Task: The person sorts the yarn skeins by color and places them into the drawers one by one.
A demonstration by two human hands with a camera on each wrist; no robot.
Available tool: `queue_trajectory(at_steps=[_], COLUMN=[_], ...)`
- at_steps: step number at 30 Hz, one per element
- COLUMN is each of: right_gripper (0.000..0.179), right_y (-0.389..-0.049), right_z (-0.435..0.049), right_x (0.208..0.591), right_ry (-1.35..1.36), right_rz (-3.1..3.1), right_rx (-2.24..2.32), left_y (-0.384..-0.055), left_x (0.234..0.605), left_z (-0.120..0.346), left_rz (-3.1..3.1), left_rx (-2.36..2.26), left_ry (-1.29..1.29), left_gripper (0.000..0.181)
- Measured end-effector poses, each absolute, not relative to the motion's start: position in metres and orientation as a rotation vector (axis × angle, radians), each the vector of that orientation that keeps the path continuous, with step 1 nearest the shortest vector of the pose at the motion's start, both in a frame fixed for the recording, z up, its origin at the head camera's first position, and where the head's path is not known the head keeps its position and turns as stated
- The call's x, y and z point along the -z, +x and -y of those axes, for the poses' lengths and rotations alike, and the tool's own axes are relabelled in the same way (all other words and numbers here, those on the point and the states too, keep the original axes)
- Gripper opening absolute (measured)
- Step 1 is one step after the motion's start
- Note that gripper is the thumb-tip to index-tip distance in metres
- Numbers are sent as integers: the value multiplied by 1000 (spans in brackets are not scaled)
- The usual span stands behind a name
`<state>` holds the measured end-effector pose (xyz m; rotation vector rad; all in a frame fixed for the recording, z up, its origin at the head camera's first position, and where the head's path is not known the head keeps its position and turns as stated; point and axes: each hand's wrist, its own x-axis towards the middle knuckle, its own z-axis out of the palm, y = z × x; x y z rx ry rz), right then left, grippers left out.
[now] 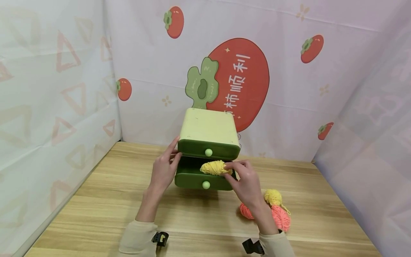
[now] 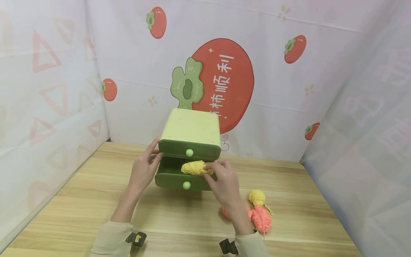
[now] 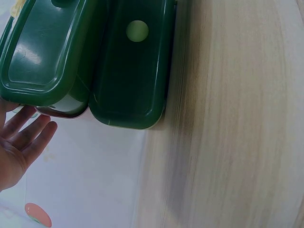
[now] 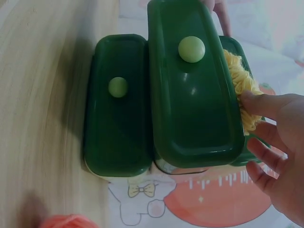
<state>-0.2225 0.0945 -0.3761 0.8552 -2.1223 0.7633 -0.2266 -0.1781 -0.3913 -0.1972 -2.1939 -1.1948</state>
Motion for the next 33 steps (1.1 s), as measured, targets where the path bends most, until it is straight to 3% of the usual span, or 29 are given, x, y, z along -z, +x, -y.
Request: queue_trajectory(at_steps=[14,33], right_gripper=[15,12], right_y=[-217,-214], right_z=[-80,-71], right_x=[377,381], right_ry=[855,935], right_rz=[2127,2119], right_rx=[-861,-856], left_y=[-227,-227], left_x=[391,391], left_z=[177,177], left_rz=[2204,2198], left_rx=[1193,1190], left_ry=[-186,-186], left_gripper=[59,59])
